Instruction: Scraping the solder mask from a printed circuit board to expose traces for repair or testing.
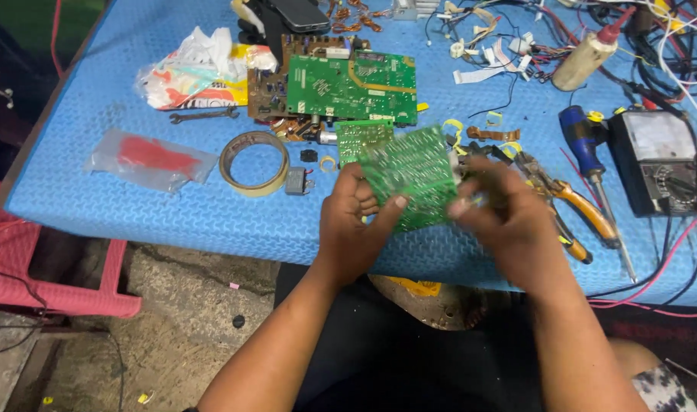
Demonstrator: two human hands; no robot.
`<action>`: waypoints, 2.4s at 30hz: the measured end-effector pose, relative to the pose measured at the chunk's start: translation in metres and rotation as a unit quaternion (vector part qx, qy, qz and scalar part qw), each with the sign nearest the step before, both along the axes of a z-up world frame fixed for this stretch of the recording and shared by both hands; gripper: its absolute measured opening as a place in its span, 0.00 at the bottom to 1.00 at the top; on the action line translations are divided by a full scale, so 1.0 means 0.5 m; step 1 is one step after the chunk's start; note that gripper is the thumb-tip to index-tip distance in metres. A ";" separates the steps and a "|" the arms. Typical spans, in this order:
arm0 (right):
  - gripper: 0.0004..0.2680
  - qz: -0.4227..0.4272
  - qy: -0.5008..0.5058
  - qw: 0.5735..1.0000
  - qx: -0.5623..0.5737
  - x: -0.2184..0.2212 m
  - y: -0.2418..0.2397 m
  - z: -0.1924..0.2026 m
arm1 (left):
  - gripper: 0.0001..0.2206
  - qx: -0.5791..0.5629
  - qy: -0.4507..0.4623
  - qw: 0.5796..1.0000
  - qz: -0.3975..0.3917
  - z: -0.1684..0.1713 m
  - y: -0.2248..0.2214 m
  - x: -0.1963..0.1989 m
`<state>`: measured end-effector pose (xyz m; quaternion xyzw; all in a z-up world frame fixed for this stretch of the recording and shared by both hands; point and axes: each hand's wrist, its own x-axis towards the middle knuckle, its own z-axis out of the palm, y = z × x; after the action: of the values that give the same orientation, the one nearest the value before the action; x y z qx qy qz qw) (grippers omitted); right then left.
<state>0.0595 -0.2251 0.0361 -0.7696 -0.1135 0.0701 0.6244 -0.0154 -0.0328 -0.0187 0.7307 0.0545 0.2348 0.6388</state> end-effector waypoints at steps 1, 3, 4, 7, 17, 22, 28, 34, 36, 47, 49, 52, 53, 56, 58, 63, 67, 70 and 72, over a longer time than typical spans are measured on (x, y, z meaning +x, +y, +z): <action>0.19 0.075 0.052 0.991 -0.101 -0.019 0.014 0.010 | 0.13 0.013 -0.016 0.999 -0.024 0.014 0.000 -0.002; 0.15 0.087 0.046 0.991 -0.094 -0.019 0.005 0.003 | 0.13 0.033 -0.017 0.998 -0.040 0.026 0.001 -0.011; 0.12 0.098 0.042 0.990 -0.087 -0.017 0.000 0.001 | 0.12 0.052 -0.018 0.997 -0.056 0.033 0.001 -0.014; 0.11 -0.008 0.044 0.990 -0.133 0.004 -0.024 0.001 | 0.23 -0.054 -0.042 0.997 0.019 0.068 -0.012 -0.016; 0.21 -0.094 -0.202 0.934 -0.280 0.043 -0.103 -0.034 | 0.23 0.441 0.069 0.875 0.186 0.044 0.109 0.009; 0.21 -0.044 -0.328 0.901 -0.279 0.038 -0.102 -0.042 | 0.24 0.426 0.128 0.886 0.133 0.043 0.112 0.016; 0.26 -0.049 -0.303 0.901 -0.306 0.038 -0.098 -0.059 | 0.19 0.141 0.006 0.986 0.093 0.069 0.081 0.018; 0.15 -0.082 -0.401 0.869 -0.279 0.021 -0.096 -0.030 | 0.16 -0.040 -0.019 0.997 0.063 0.085 0.053 0.025; 0.14 -0.068 -0.376 0.890 -0.250 0.009 -0.081 -0.007 | 0.16 -0.077 -0.023 0.997 0.022 0.079 0.050 0.033; 0.08 -0.032 0.052 0.995 0.075 -0.026 -0.022 -0.077 | 0.20 -0.137 -0.043 0.987 -0.076 0.083 0.049 0.022; 0.06 -0.060 0.106 0.980 0.155 -0.049 -0.003 -0.052 | 0.42 -0.118 -0.044 0.986 -0.111 0.100 0.049 0.004; 0.07 -0.052 0.100 0.991 0.067 -0.051 -0.002 -0.044 | 0.43 -0.097 0.006 0.981 -0.165 0.128 0.045 -0.022; 0.07 -0.053 0.101 0.991 0.067 -0.050 -0.003 -0.026 | 0.43 -0.098 0.007 0.981 -0.166 0.124 0.050 -0.018; 0.10 0.025 0.051 0.979 -0.196 -0.052 -0.005 0.027 | 0.35 -0.010 0.054 0.992 -0.110 0.104 0.070 -0.010; 0.08 -0.022 0.039 0.964 -0.262 -0.059 -0.014 0.055 | 0.30 -0.079 0.109 0.987 -0.084 0.073 0.085 -0.004; 0.13 -0.077 -0.005 0.995 0.069 -0.023 -0.068 -0.013 | 0.27 -0.061 0.102 0.989 -0.092 0.084 0.090 0.009; 0.25 -0.151 -0.108 0.967 0.174 -0.008 -0.064 -0.024 | 0.25 -0.056 0.068 0.993 -0.082 0.052 0.085 0.050; 0.06 -0.186 -0.041 0.961 0.203 0.003 -0.053 -0.061 | 0.24 -0.063 0.038 0.995 -0.066 0.007 0.078 0.086; 0.07 -0.133 -0.083 0.976 0.154 0.015 -0.073 -0.093 | 0.22 -0.076 0.039 0.994 -0.065 0.003 0.070 0.102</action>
<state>0.0672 -0.2616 -0.0103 -0.6758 -0.0713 -0.0956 0.7274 0.0353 0.0024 -0.0174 0.6906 0.0494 0.1591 0.7038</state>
